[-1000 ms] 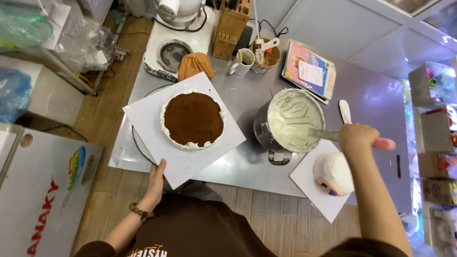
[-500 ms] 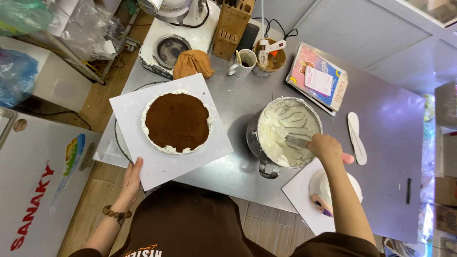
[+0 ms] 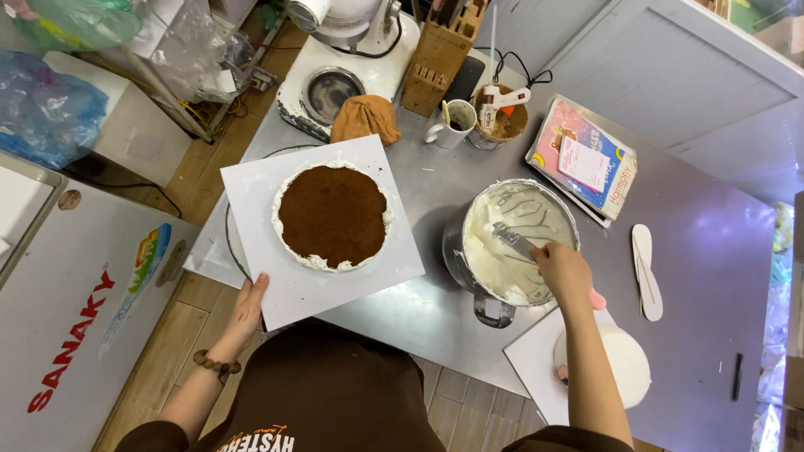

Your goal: The person spreads white frosting over a round chocolate cake using a metal spatula, repeatedly smoothing the top and sides. They rotate the cake board to access different areas and wipe the spatula with a cloth. The cake is fully covered in white frosting by the end of the clip.

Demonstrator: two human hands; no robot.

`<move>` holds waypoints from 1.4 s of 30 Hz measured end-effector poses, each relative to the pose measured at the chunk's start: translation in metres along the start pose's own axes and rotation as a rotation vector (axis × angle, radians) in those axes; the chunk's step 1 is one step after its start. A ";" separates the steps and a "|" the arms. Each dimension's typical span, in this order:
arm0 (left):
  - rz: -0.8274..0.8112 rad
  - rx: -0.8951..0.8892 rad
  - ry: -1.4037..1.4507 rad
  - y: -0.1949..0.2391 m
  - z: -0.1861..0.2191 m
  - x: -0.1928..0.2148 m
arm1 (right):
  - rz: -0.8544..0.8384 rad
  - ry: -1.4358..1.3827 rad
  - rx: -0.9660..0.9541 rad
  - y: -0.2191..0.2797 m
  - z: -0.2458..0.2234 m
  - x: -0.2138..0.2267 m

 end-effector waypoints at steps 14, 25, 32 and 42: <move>-0.016 0.022 -0.010 -0.009 0.006 0.006 | 0.198 0.145 -0.040 0.067 0.048 0.069; -0.017 -0.028 0.001 -0.014 0.013 0.009 | -0.102 0.073 0.071 0.003 -0.022 0.002; -0.015 0.022 -0.047 -0.003 0.014 0.004 | -0.134 -0.425 0.043 0.009 0.032 0.010; 0.011 -1.098 -0.392 0.127 0.145 -0.105 | -0.159 -0.049 -0.175 0.017 0.026 0.007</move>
Point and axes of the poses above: each hand's wrist, its own y-axis away from the middle knuckle, its own x-axis out of the back of the hand, z = x × y, the point moved 7 cm from there along -y, towards the middle knuckle, and after that the axes turned 10 degrees about y, right-handed, at the moved point
